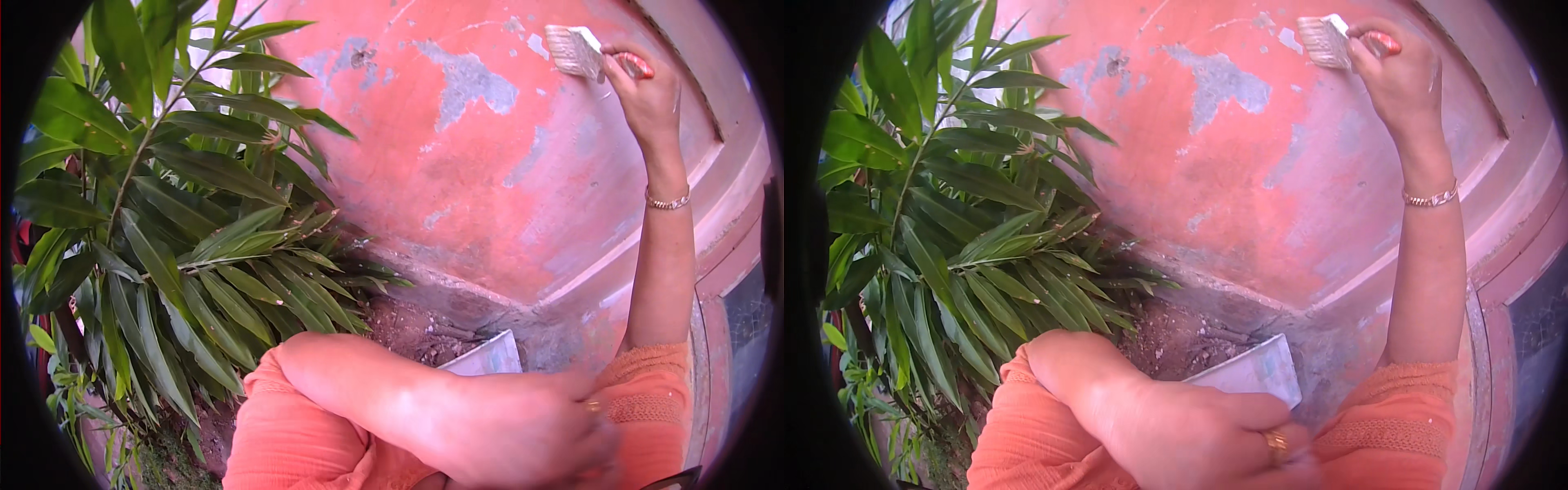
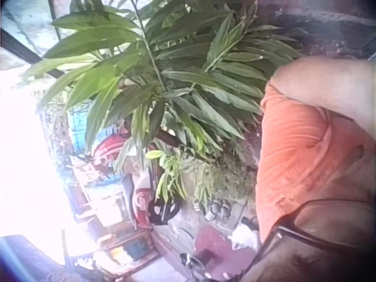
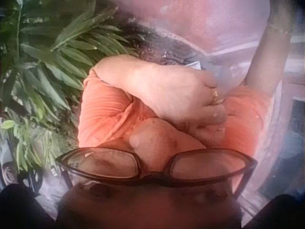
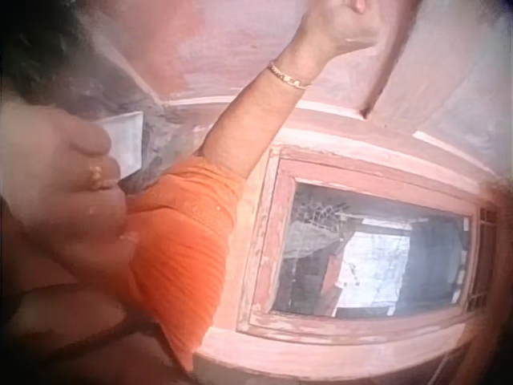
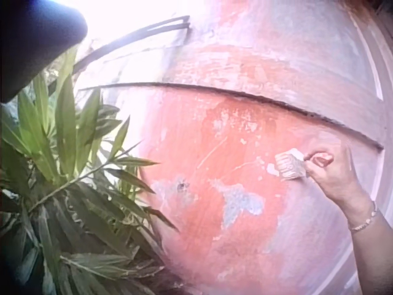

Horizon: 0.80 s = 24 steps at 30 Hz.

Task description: The person paints a wall corner by dipping a brush into a tray of white paint and applying it to the surface.

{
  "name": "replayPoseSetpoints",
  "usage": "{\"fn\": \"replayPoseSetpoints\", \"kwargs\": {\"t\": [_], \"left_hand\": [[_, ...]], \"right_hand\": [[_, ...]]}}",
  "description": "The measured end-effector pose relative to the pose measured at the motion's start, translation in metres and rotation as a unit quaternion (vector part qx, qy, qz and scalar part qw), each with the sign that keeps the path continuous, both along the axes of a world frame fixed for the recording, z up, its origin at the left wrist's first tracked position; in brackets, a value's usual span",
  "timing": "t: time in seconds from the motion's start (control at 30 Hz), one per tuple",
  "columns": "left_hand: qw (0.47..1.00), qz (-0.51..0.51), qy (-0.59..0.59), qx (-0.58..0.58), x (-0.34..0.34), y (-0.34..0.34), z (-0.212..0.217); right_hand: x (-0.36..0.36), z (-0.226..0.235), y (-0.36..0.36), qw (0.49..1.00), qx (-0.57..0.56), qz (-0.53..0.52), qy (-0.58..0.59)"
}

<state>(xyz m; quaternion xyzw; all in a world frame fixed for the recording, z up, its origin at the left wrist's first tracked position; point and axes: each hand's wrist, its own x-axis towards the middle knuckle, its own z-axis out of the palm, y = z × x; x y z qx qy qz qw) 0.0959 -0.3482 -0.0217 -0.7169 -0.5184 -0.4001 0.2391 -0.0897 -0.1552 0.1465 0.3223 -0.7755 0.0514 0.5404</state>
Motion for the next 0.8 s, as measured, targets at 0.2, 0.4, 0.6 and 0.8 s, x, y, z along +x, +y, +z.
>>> {"fn": "replayPoseSetpoints", "kwargs": {"t": [0.2,0.4,0.6,0.8], "left_hand": [[0.972,0.111,0.011,-0.206,-0.03,0.029,-0.073],[0.91,0.153,-0.158,-0.352,-0.053,0.016,-0.079],[0.9,0.218,-0.173,-0.336,-0.061,0.003,-0.084],[0.891,0.379,-0.176,-0.176,-0.07,-0.032,-0.04]], "right_hand": [[0.015,-0.011,-0.008,0.999,-0.02,0.031,-0.027],[0.027,0.01,-0.018,0.992,0.067,0.023,0.104],[-0.009,-0.093,-0.022,0.971,0.203,-0.08,0.094],[0.018,-0.302,0.005,0.945,0.243,0.04,-0.214]]}}
